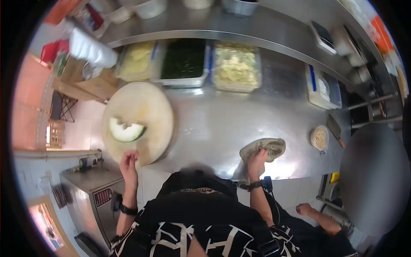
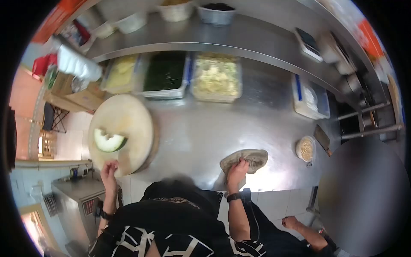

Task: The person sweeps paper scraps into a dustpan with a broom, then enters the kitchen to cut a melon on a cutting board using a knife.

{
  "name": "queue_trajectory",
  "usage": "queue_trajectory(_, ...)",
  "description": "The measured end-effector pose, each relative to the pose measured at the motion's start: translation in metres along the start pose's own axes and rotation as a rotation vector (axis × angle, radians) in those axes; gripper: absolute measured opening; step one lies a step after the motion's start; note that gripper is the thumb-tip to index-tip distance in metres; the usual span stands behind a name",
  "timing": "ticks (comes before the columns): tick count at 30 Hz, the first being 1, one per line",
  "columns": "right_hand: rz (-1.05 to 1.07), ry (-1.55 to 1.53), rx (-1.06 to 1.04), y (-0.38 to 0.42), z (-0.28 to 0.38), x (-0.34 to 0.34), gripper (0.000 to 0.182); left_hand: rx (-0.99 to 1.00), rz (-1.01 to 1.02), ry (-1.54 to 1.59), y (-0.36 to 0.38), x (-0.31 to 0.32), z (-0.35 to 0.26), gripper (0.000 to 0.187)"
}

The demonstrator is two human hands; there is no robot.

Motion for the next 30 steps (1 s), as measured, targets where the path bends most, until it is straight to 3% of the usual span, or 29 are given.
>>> queue_trajectory(2, 0.017, -0.032, -0.048, 0.012, 0.045, 0.03, 0.026, 0.09, -0.116, -0.038, -0.034, -0.044, 0.011, 0.015)
queue_trajectory(4, 0.23, -0.307, -0.027, 0.011, 0.072, 0.063, 0.025, 0.153, -0.17, -0.045, -0.071, -0.082, 0.028, 0.018)
queue_trajectory(6, 0.277, -0.285, -0.096, 0.027, 0.11, 0.085, 0.024, 0.323, -0.244, -0.204, -0.102, -0.111, 0.031, 0.025)
queue_trajectory(7, 0.322, -0.267, -0.148, 0.035, 0.127, 0.097, 0.024, 0.318, -0.252, -0.188, -0.116, -0.124, 0.055, 0.025)
queue_trajectory(10, 0.504, -0.264, -0.162, 0.079, 0.154, 0.141, 0.025, 0.203, -0.204, -0.349, -0.15, -0.159, 0.132, 0.033)
queue_trajectory(11, 0.589, -0.317, -0.114, 0.1, 0.159, 0.152, 0.024, 0.001, -0.11, -0.199, -0.155, -0.159, 0.153, 0.036)
queue_trajectory(12, 0.563, -0.174, -0.166, 0.118, 0.17, 0.151, 0.024, -0.195, -0.003, -0.048, -0.158, -0.151, 0.171, 0.039)
queue_trajectory(14, 0.441, 0.043, -0.17, 0.148, 0.221, 0.111, 0.027, -0.251, 0.169, 0.119, -0.166, -0.142, 0.18, 0.044)
queue_trajectory(16, 0.635, -0.22, -0.176, 0.17, 0.244, 0.113, 0.033, -0.459, 0.22, 0.657, -0.161, -0.125, 0.187, 0.048)
queue_trajectory(18, 0.724, -0.616, 0.057, 0.184, 0.265, 0.111, 0.042, -0.531, 0.226, 0.778, -0.159, -0.112, 0.183, 0.05)
queue_trajectory(19, 0.722, -0.629, 0.032, 0.184, 0.275, 0.108, 0.042, -0.628, 0.207, 0.861, -0.157, -0.114, 0.182, 0.052)
queue_trajectory(21, 1.033, -1.058, 0.523, 0.197, 0.275, 0.129, 0.049, -0.575, 0.209, 0.795, -0.161, -0.116, 0.187, 0.054)
queue_trajectory(23, 1.085, -1.005, 0.436, 0.197, 0.269, 0.152, 0.057, -0.545, 0.197, 0.718, -0.16, -0.125, 0.189, 0.055)
queue_trajectory(25, 1.12, -1.102, 0.537, 0.197, 0.262, 0.168, 0.061, -0.643, 0.25, 0.752, -0.151, -0.116, 0.176, 0.057)
queue_trajectory(26, 1.121, -0.947, 0.682, 0.196, 0.262, 0.156, 0.055, -0.634, 0.219, 0.752, -0.147, -0.116, 0.182, 0.057)
queue_trajectory(30, 1.24, -1.138, 0.621, 0.167, 0.288, 0.127, 0.056, -0.559, 0.127, 0.853, -0.123, -0.103, 0.19, 0.056)
Point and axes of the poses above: each hand's wrist, its own y-axis away from the middle knuckle, its own x-axis out of the palm, z = x × y, the point moved 7 cm from there along -y, towards the middle knuckle, and after that the axes turned 14 degrees about x, right-handed, at the moved point
